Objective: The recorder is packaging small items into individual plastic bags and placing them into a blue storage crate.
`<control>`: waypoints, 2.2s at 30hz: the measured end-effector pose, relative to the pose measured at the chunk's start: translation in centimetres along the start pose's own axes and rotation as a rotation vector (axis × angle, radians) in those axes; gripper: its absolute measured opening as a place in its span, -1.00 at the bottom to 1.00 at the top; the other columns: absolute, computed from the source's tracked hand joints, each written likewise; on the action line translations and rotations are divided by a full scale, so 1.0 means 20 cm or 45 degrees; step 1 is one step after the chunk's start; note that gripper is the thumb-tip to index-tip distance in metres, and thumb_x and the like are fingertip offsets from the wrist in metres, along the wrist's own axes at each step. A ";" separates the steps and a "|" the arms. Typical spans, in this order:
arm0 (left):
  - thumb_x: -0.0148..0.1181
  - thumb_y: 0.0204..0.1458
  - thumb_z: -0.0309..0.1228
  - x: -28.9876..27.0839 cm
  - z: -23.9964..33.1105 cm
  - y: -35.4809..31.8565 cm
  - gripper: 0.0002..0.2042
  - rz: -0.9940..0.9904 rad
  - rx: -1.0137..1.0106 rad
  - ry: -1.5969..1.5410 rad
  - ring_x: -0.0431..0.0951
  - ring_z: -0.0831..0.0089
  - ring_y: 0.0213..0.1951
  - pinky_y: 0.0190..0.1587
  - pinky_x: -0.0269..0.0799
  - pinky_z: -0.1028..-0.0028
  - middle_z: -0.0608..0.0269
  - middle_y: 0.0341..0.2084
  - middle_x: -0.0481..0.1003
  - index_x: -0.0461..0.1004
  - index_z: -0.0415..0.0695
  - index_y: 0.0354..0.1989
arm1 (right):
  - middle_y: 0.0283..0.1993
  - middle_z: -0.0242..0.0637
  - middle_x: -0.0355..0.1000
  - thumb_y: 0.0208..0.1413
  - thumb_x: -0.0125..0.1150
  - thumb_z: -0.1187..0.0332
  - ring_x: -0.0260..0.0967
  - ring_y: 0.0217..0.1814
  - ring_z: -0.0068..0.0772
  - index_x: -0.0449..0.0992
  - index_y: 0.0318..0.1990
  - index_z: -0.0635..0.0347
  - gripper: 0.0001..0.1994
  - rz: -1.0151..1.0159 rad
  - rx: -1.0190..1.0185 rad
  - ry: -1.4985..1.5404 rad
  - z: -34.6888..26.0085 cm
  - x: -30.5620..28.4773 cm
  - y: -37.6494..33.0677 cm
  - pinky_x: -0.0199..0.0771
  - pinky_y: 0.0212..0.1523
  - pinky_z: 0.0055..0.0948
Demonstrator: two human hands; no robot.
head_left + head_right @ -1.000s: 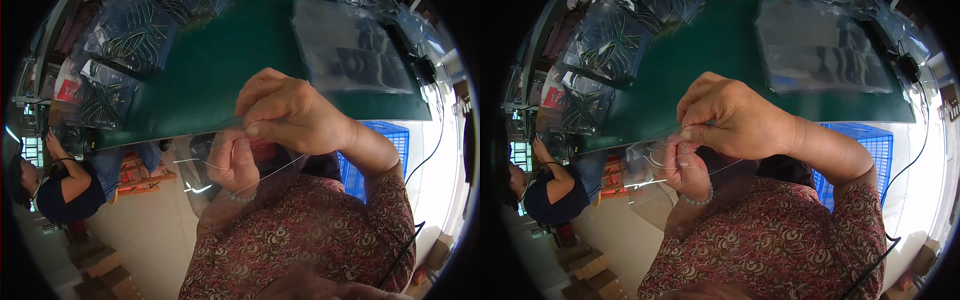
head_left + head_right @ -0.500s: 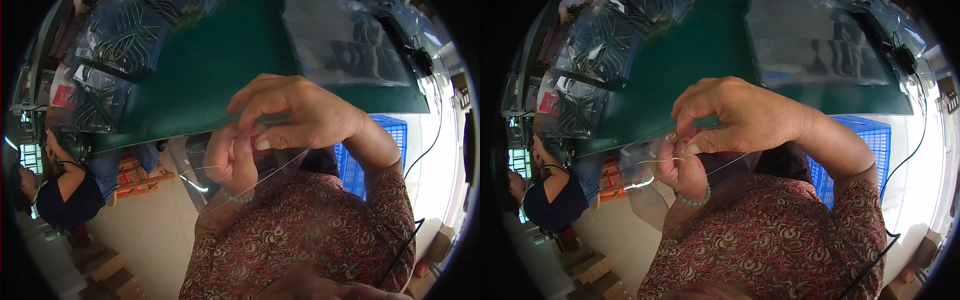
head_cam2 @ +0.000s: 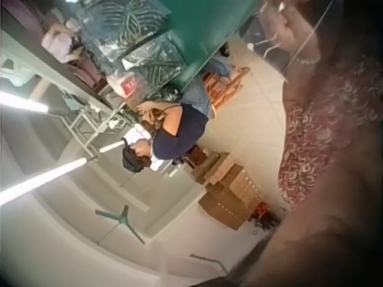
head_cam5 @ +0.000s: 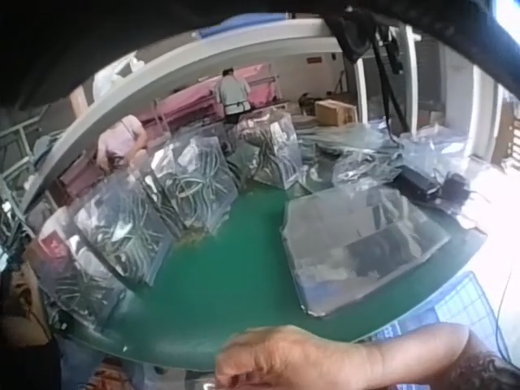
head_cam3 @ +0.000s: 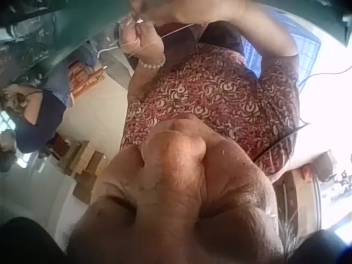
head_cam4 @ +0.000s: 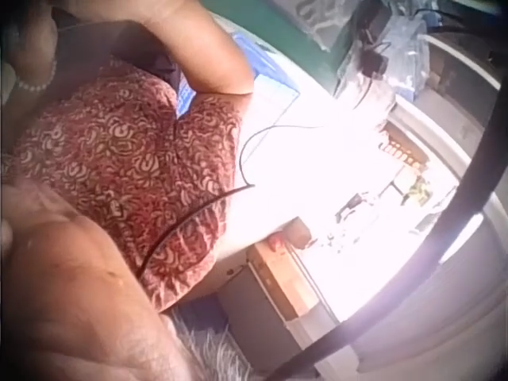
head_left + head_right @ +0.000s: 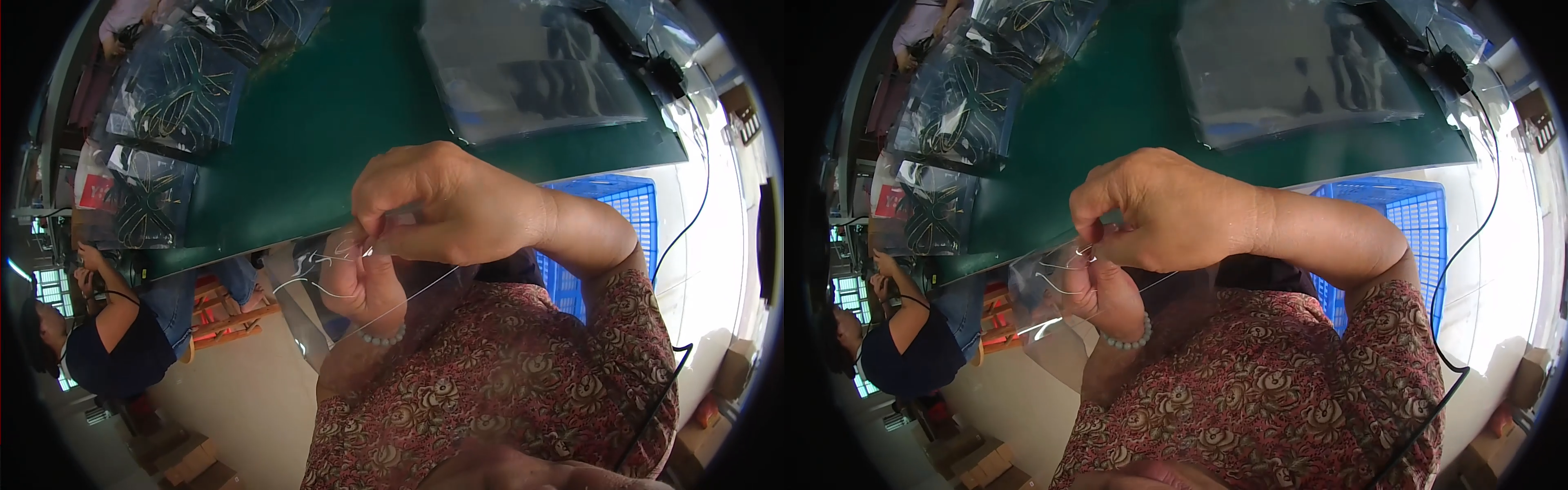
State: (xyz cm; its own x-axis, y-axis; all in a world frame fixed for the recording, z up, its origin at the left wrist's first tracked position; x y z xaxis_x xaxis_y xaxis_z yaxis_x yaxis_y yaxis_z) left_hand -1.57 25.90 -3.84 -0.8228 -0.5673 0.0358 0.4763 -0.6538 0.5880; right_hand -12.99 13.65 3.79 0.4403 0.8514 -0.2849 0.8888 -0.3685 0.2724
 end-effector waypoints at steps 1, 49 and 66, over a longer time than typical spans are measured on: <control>0.14 0.24 -0.48 0.00 -0.01 -0.01 -0.79 -0.021 -0.004 0.085 0.57 0.45 -0.33 -0.27 0.51 0.50 0.06 -0.23 0.56 0.48 -0.40 -0.08 | -0.26 -0.27 0.50 -0.01 0.37 0.51 0.47 -0.14 -0.30 0.53 -0.32 0.27 -0.87 0.053 0.021 -0.026 0.01 -0.01 -0.02 0.48 -0.13 -0.37; -0.01 0.21 -0.40 0.33 0.00 0.59 -0.85 -1.525 0.990 0.487 0.44 -0.18 0.02 -0.01 0.53 -0.10 -0.11 -0.08 0.33 0.42 -0.21 -0.21 | 0.50 0.03 0.03 0.11 0.08 -0.35 -0.12 0.58 -0.08 0.15 0.43 0.19 -0.08 1.554 2.174 0.520 1.30 0.22 -3.05 -0.08 0.48 -0.13; 0.00 0.19 -0.39 0.44 0.04 0.56 -0.84 -1.648 1.015 0.511 0.35 -0.22 0.13 0.12 0.42 -0.13 -0.18 0.08 0.27 0.45 -0.21 -0.21 | 0.19 -0.26 0.47 0.18 -0.02 0.27 0.37 0.30 -0.16 0.61 0.06 -0.40 -0.62 1.531 2.423 -0.310 1.82 0.30 -2.92 0.31 0.31 -0.30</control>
State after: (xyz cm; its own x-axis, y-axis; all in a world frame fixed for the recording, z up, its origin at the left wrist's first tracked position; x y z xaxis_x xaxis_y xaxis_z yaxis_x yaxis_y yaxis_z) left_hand -3.83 14.07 3.73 -0.3320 -0.0288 -0.9428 -0.8458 -0.4334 0.3111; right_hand -57.52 26.75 -47.28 0.5632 0.0417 -0.8253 -0.7261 -0.4517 -0.5184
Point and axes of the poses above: each hand's wrist, its own y-axis towards the middle knuckle, its own x-axis out of the palm, z = x × y, the point moved 1 cm from there along y, towards the middle knuckle
